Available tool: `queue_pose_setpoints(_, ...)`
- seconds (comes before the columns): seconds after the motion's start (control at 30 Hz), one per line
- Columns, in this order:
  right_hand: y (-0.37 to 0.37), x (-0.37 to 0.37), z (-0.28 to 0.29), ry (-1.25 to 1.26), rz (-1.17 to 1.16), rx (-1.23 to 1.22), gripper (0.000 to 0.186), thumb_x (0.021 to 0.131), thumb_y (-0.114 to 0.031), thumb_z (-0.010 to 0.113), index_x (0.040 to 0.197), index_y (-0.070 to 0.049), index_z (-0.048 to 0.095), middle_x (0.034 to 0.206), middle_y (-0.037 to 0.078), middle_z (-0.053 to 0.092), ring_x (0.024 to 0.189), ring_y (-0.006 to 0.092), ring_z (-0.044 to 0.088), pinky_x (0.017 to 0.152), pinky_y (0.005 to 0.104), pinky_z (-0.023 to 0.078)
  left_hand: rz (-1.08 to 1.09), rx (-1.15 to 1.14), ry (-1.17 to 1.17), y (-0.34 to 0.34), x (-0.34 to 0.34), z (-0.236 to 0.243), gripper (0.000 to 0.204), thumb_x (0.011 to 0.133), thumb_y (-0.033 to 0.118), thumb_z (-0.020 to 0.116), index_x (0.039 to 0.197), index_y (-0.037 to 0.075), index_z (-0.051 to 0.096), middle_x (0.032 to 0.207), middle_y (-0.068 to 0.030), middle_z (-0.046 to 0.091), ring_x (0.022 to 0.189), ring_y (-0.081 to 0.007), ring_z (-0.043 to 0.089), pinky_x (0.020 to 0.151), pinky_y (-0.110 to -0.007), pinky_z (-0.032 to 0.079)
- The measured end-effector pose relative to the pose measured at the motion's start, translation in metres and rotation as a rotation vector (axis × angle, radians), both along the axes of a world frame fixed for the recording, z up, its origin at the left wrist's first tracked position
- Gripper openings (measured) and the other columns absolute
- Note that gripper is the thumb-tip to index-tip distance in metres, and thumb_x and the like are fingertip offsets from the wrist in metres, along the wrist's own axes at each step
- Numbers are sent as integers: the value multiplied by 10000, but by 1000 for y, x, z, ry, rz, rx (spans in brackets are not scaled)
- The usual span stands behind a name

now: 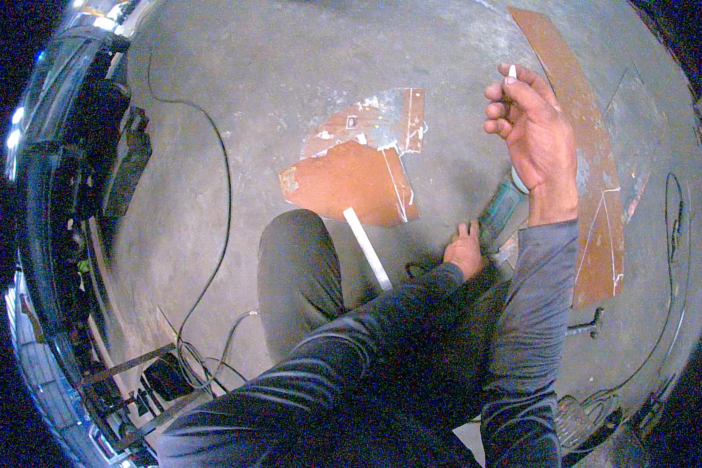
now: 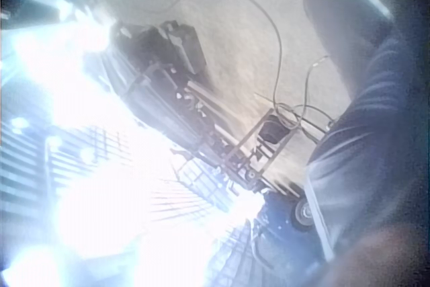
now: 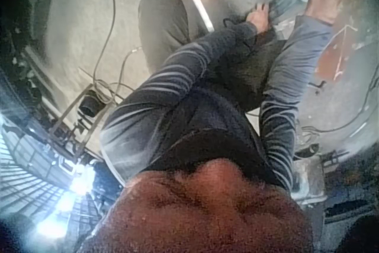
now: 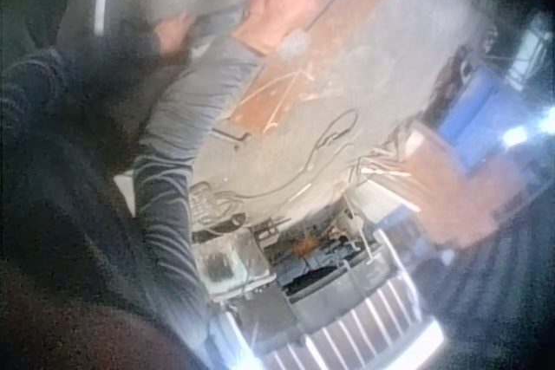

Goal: The person sits on the floor and uses a metal square and a white marker to draw straight lines on a flat piece of metal. They reposition the square multiple times to mark different sections of the metal sheet.

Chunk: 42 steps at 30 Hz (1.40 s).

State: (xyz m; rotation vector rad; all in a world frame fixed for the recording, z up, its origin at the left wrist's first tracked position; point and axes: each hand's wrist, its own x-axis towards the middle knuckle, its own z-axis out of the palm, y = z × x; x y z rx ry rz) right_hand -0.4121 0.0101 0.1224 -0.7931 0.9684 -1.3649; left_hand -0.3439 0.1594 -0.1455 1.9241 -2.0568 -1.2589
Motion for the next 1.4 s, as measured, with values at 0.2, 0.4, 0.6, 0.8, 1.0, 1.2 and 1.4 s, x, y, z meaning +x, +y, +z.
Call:
queue_pose_setpoints(0.2,0,6,1,11,-9,3,243,986,-173,639,1193,-50,608,924,37,661,750,106,620,650,261,535,-8,-1,4,1,2,-1,957,742,137,801,1531,47,267,1306,-196,440,1114,-432,597,900,-482,562)
queue_pose_setpoints(0.4,1,7,3,59,-22,18,247,982,-186,655,1186,-53,615,918,31,657,742,95,618,648,254,533,-7,-17,-34,4,-1,-1,901,763,102,757,1523,48,277,1304,-195,439,1126,-423,592,904,-473,562)
queue_pose_setpoints(0.6,-1,4,-3,67,-14,-4,298,950,-205,701,1186,-46,613,951,77,684,759,141,646,656,275,547,13,-20,-18,6,-3,-7,872,766,92,748,1513,44,300,1291,-193,445,1131,-418,587,908,-467,557)
queue_pose_setpoints(0.8,0,4,-1,56,9,-18,289,955,-206,696,1175,-40,611,948,77,682,764,144,649,650,276,546,29,-20,-2,6,-1,-5,901,755,131,790,1511,44,308,1301,-195,447,1144,-420,581,923,-471,549)
queue_pose_setpoints(1.0,-1,5,0,83,18,-10,292,965,-193,678,1196,-31,603,958,81,680,778,143,650,653,274,548,21,10,26,5,4,-4,960,736,162,830,1519,48,287,1341,-203,439,1165,-432,573,950,-478,535)
queue_pose_setpoints(1.2,0,12,1,114,20,-21,299,988,-210,663,1203,-11,606,963,73,687,753,120,648,641,249,550,40,98,113,-1,15,6,918,743,165,800,1501,42,297,1336,-229,443,1162,-475,566,965,-520,513)
queue_pose_setpoints(1.4,-6,16,-2,123,28,-17,315,990,-232,664,1199,-8,590,1013,99,695,767,126,651,656,250,553,197,-53,54,-24,53,1,748,744,174,780,1370,36,394,1247,-284,490,1051,-484,629,903,-533,540)
